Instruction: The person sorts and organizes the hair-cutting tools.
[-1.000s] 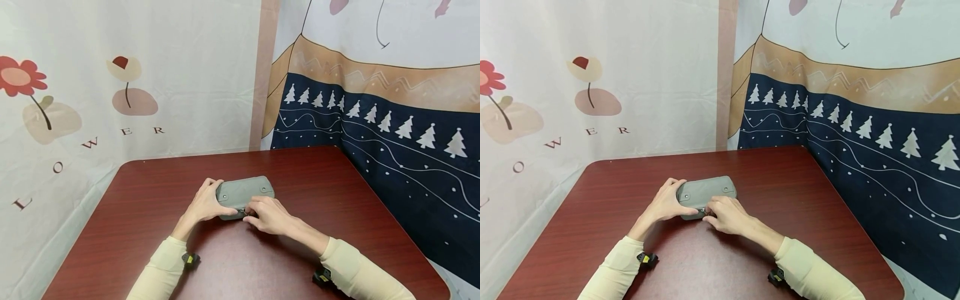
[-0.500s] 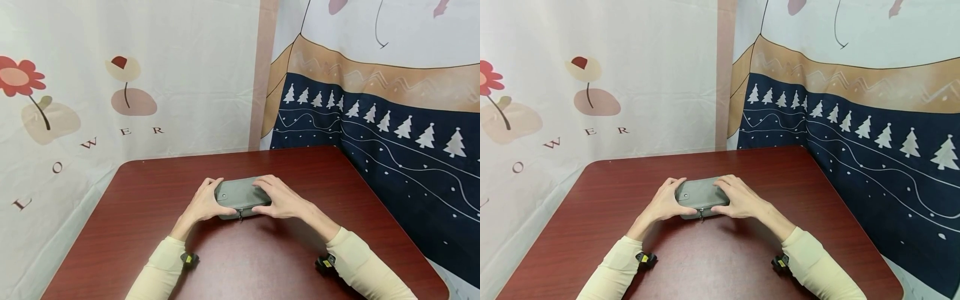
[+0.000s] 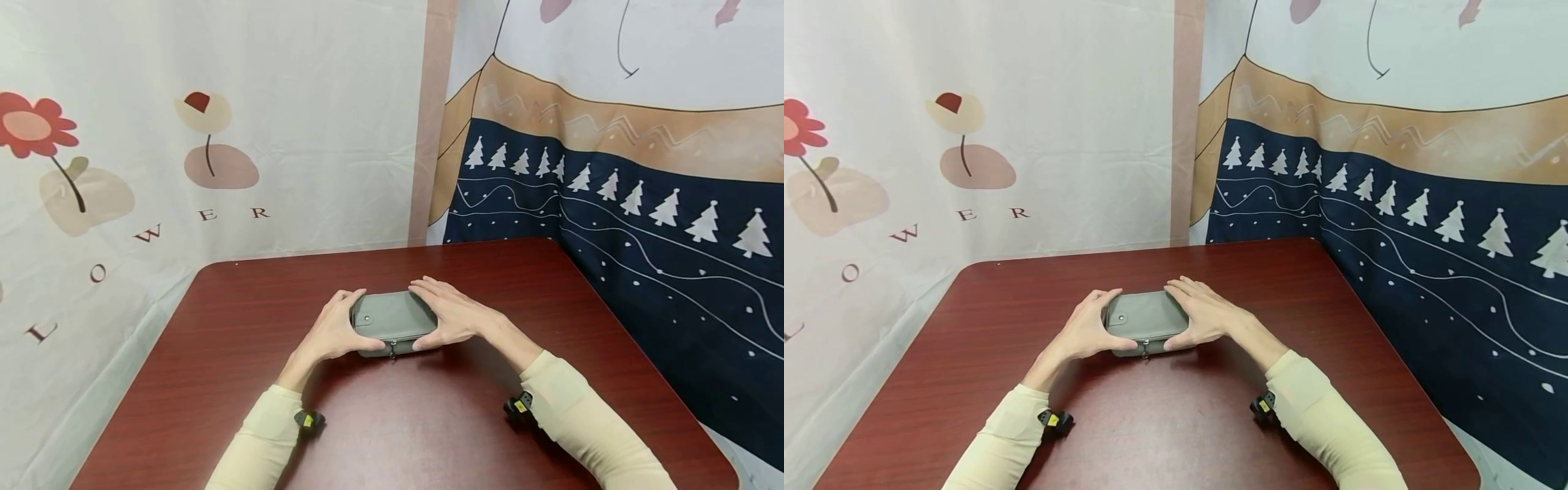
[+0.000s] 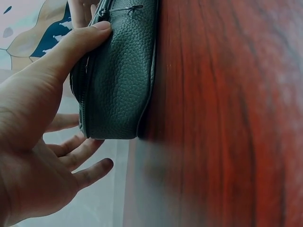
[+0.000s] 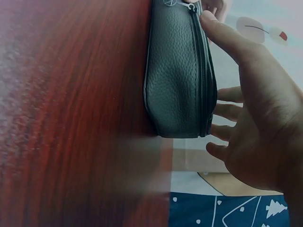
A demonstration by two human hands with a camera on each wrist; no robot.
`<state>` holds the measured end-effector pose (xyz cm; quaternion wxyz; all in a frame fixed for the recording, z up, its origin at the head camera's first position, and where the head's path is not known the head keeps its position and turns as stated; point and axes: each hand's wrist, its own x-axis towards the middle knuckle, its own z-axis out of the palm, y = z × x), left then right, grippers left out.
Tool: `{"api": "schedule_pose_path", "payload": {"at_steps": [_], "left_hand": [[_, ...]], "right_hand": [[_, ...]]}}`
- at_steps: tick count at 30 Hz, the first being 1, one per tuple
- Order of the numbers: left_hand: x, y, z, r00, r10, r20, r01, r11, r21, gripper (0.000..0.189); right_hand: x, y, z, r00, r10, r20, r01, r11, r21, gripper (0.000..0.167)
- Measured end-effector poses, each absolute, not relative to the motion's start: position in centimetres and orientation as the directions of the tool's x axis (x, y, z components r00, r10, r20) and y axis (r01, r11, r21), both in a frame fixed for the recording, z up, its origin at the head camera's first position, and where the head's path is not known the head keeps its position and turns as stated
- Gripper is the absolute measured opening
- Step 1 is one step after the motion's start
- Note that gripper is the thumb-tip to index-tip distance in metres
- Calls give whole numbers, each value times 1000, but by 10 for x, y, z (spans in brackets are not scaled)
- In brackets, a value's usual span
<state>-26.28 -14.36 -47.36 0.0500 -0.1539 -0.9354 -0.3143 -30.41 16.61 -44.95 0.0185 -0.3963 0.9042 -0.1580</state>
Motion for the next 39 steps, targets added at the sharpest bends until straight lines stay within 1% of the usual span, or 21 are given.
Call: {"api": "schedule_pose_path", "payload": {"at_steps": [6, 14, 21, 31, 33, 35, 37, 39], "left_hand": [[-263, -145, -473, -948, 257, 185, 317, 752, 578, 127], [-263, -146, -472, -946, 271, 180, 325, 748, 579, 126], [-262, -146, -472, -941, 278, 193, 338, 743, 578, 125], [-252, -149, -464, -935, 324, 141, 344, 743, 575, 126], [-247, -149, -460, -929, 331, 163, 364, 745, 560, 125], [-241, -147, -456, -922, 326, 210, 387, 744, 545, 122], [-236, -144, -454, -911, 306, 275, 410, 744, 528, 115], [-232, -139, -451, -900, 281, 332, 424, 741, 521, 104]], "right_hand": [[-309, 162, -448, -692, -720, 60, -702, 650, -291, 126], [-311, 155, -448, -688, -723, 58, -709, 652, -269, 114], [-310, 153, -448, -701, -711, 62, -698, 665, -266, 114], [-311, 151, -452, -716, -691, 94, -692, 686, -226, 111], [-310, 151, -452, -722, -686, 92, -686, 692, -225, 111], [-310, 151, -452, -726, -682, 92, -682, 695, -227, 111], [-310, 152, -453, -729, -679, 91, -679, 698, -227, 111], [-310, 152, -453, -732, -675, 88, -674, 701, -231, 111]]}}
